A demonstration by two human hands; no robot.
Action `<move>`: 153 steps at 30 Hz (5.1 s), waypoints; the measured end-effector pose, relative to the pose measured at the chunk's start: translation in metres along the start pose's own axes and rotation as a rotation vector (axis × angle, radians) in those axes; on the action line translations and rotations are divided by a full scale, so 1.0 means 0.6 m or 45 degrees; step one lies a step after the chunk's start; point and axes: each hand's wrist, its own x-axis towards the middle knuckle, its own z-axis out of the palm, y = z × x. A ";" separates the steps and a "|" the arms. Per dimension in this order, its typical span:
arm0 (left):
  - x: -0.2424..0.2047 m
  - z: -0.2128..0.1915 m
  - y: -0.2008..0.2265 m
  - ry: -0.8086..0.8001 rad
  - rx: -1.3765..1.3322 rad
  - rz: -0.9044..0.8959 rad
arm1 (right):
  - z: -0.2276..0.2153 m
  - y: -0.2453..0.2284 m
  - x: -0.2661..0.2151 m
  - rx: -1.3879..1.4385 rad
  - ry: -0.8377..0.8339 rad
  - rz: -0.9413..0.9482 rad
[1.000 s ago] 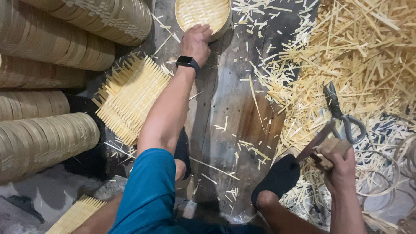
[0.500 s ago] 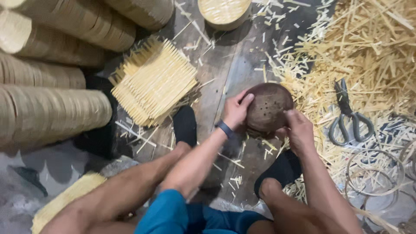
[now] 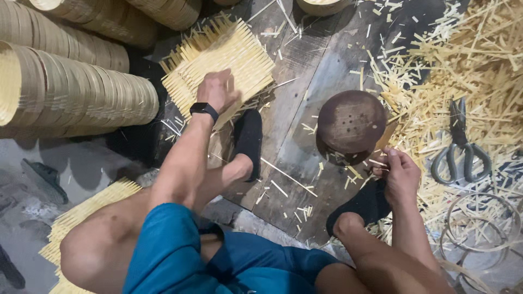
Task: The person places a circular bamboo ring onto a flat woven bamboo mat, trims the excess mat with shears, and then removes the finished circular plate. This process is repeated multiple times to produce several plates.
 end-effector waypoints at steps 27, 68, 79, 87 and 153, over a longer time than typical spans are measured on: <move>-0.099 0.052 0.371 -0.032 -0.359 0.755 | 0.019 -0.066 -0.008 0.450 -0.285 -0.158; 0.030 0.094 0.276 -0.084 -1.292 -0.543 | -0.492 0.072 0.005 -1.466 0.989 -0.519; 0.082 0.010 0.514 -0.219 -1.397 -0.028 | -0.291 -0.187 -0.020 -1.129 0.150 -1.079; 0.029 -0.027 0.645 -1.152 -1.610 -0.404 | 0.020 -0.309 -0.139 -1.171 -0.050 -1.717; 0.035 0.128 0.345 -0.209 -0.739 -0.195 | 0.082 -0.086 0.028 -0.974 0.463 -0.643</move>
